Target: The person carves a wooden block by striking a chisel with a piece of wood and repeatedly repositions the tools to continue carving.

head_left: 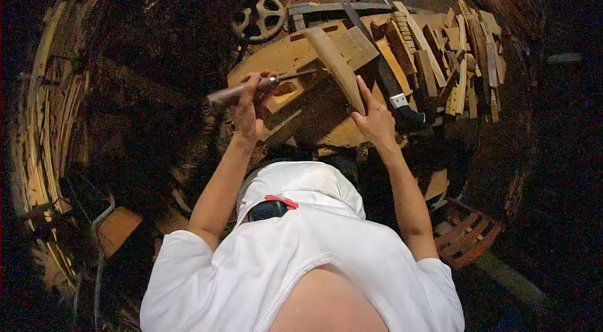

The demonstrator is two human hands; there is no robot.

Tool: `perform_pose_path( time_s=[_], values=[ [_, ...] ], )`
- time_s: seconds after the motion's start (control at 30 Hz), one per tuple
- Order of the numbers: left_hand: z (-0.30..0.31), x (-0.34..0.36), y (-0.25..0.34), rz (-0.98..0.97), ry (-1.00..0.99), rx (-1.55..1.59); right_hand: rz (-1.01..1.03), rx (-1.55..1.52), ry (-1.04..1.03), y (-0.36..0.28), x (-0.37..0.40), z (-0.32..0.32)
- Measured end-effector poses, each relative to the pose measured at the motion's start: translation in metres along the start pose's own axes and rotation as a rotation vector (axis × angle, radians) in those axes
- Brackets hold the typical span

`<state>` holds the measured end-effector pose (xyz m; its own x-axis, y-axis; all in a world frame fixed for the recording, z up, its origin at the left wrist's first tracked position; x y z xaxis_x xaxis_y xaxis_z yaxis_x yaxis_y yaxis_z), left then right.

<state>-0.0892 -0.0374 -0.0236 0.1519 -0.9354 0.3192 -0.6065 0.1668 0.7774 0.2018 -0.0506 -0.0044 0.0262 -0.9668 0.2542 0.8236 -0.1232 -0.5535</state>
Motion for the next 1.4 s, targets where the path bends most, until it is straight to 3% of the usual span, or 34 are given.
perform_pose_path(
  time_s=[0.03,0.1,0.27,0.37,0.57,0.63,0.87,0.93,0.97,1.03,1.17,1.3,1.33,1.4],
  values=[
    [-0.002,-0.004,0.004,0.006,-0.001,-0.005,-0.007,-0.004,-0.001,0.006,-0.002,-0.005],
    [-0.019,-0.003,0.025,-0.188,-0.192,-0.18,0.002,0.025,-0.05,0.024,-0.005,-0.023],
    [-0.03,-0.013,0.055,-0.176,-0.23,-0.68,0.01,-0.007,-0.038,0.03,-0.005,-0.031],
    [-0.021,-0.028,0.048,-0.083,-0.198,-0.596,0.024,-0.05,-0.034,0.033,-0.006,-0.032],
    [-0.034,-0.029,0.068,-0.145,-0.266,-0.432,0.055,-0.104,-0.026,0.034,-0.006,-0.033],
    [-0.034,-0.029,0.08,-0.327,-0.255,-0.76,0.077,-0.115,-0.014,0.035,-0.006,-0.033],
    [-0.023,-0.042,0.065,-0.269,-0.206,-0.548,0.077,-0.111,-0.029,0.041,-0.01,-0.036],
    [-0.035,-0.041,0.068,-0.389,-0.386,-0.784,0.093,-0.128,-0.041,0.04,-0.01,-0.036],
    [-0.036,-0.04,0.069,-0.391,-0.375,-0.781,0.073,-0.138,-0.048,0.038,-0.009,-0.034],
    [-0.05,-0.035,0.058,-0.227,-0.481,-0.534,0.061,-0.143,-0.061,0.038,-0.008,-0.035],
    [-0.066,-0.036,0.044,-0.323,-0.538,-0.342,0.079,-0.14,-0.032,0.038,-0.009,-0.036],
    [-0.069,-0.041,0.037,-0.38,-0.243,-0.473,-0.021,-0.114,-0.094,0.037,-0.008,-0.033],
    [-0.074,-0.047,0.041,-0.489,-0.236,-0.482,-0.02,-0.112,-0.094,0.036,-0.007,-0.034],
    [-0.075,-0.051,0.038,-0.511,-0.203,-0.525,0.013,-0.126,-0.067,0.036,-0.007,-0.034]
  ],
)
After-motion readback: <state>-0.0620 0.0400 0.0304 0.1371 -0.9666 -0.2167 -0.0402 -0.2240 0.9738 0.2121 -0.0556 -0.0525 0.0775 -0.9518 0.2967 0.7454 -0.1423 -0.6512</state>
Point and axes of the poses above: each hand's wrist, its own x-axis away from the middle knuckle, its own z-axis out of the back of the hand, y = z × x, the point moved 6 cm from there along -x, towards the middle knuckle, and after that the axes turned 6 degrees about -x, right-handed, at the moved point
